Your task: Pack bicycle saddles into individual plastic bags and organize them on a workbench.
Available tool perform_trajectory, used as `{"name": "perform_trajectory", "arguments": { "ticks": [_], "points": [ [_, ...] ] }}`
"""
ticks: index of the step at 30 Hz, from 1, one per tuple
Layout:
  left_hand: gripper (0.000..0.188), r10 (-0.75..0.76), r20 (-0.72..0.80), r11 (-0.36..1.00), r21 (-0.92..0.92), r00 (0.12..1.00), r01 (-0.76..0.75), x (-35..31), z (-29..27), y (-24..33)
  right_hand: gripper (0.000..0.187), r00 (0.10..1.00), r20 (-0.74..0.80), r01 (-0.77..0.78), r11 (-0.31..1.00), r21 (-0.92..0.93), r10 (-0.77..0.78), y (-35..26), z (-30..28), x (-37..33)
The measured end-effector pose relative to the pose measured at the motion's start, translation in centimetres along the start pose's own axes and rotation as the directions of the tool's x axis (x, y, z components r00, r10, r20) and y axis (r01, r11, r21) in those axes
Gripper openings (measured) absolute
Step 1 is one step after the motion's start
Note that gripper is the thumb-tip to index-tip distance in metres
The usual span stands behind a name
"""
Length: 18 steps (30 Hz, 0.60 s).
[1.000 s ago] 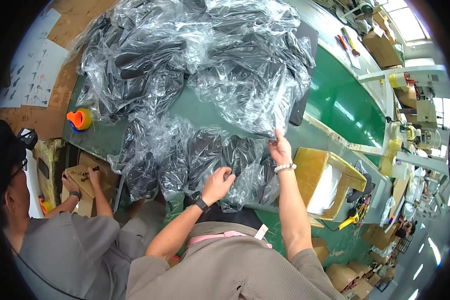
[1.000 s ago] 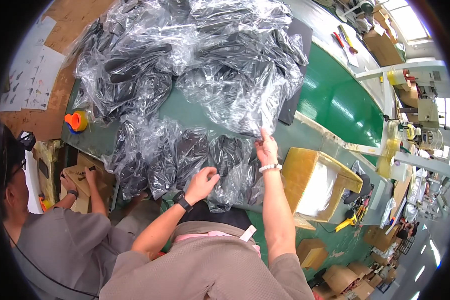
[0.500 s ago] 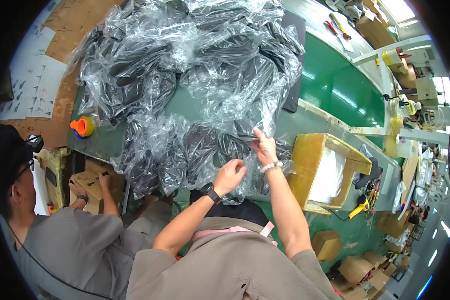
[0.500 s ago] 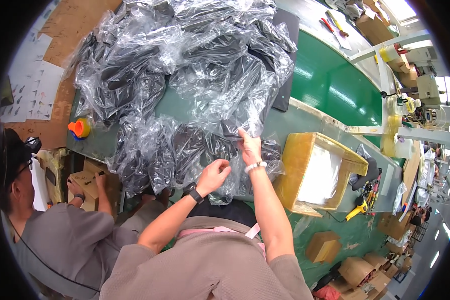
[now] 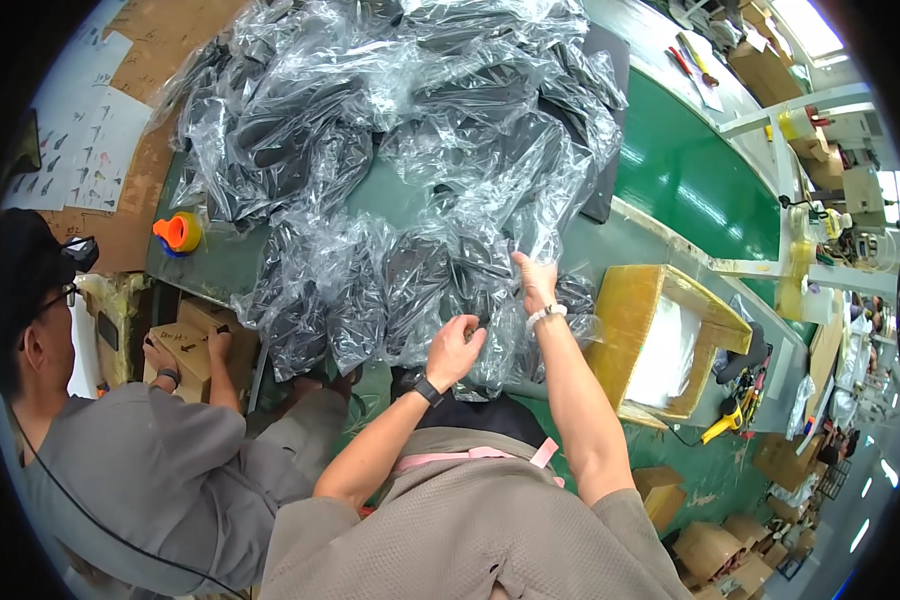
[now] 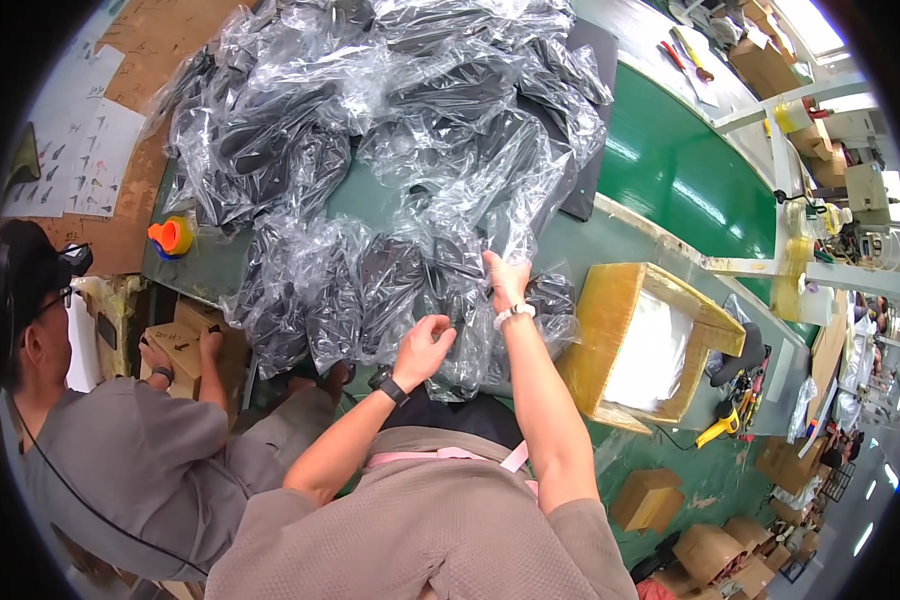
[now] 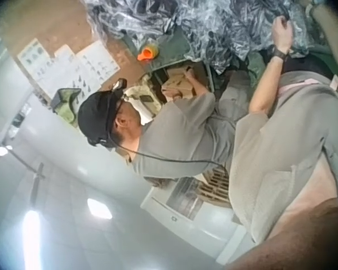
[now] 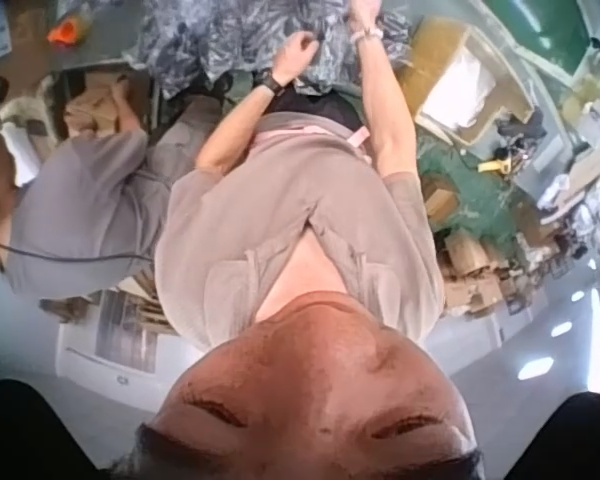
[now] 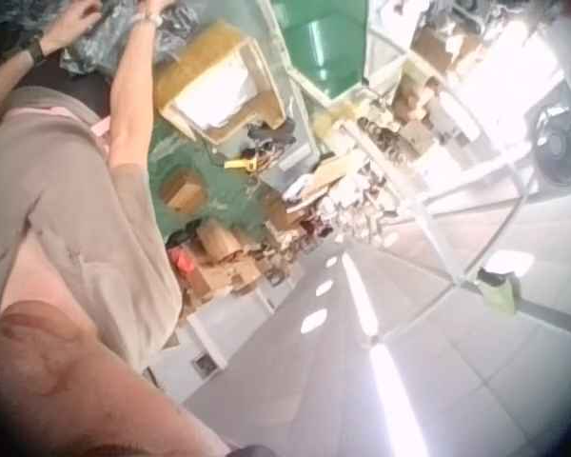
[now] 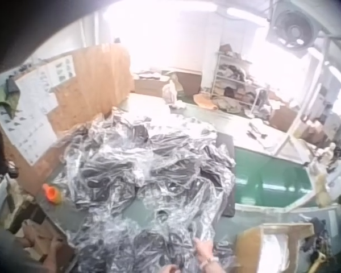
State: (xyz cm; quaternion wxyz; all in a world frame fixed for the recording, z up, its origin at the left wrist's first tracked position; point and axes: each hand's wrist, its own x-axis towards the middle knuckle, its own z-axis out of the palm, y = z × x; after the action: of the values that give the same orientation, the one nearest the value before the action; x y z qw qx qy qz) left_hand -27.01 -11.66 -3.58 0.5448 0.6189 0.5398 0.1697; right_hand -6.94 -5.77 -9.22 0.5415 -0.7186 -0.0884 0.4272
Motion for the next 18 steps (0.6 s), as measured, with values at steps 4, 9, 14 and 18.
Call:
{"name": "perform_trajectory", "arguments": {
  "ticks": [4, 9, 14, 18],
  "points": [
    [0.045, 0.136, -0.06, 0.974, 0.192, 0.989, -0.122, 0.1, 0.5, -1.2, 0.026, 0.964, 0.052, -0.264, 0.936, 0.233, 0.259, 2.9, 0.7, 1.8],
    [0.046, 0.133, 0.02, 0.967, 0.216, 0.991, -0.134, -0.2, -0.1, -2.9, 0.008, 0.901, 0.151, -0.432, 0.874, 0.222, 0.407, -0.5, 2.6, -1.0],
    [0.045, 0.342, -0.165, 0.933, 0.178, 0.925, -0.313, 1.0, -4.3, 2.1, 0.011, 0.995, 0.063, -0.08, 0.995, -0.06, 0.084, -4.3, -0.5, -5.8],
    [0.063, 0.56, -0.097, 0.804, 0.303, 0.823, -0.512, 2.7, -7.3, 7.6, 0.025, 0.981, 0.183, 0.128, 0.942, -0.311, -0.073, -10.3, -5.5, -12.8]
  ]
}}
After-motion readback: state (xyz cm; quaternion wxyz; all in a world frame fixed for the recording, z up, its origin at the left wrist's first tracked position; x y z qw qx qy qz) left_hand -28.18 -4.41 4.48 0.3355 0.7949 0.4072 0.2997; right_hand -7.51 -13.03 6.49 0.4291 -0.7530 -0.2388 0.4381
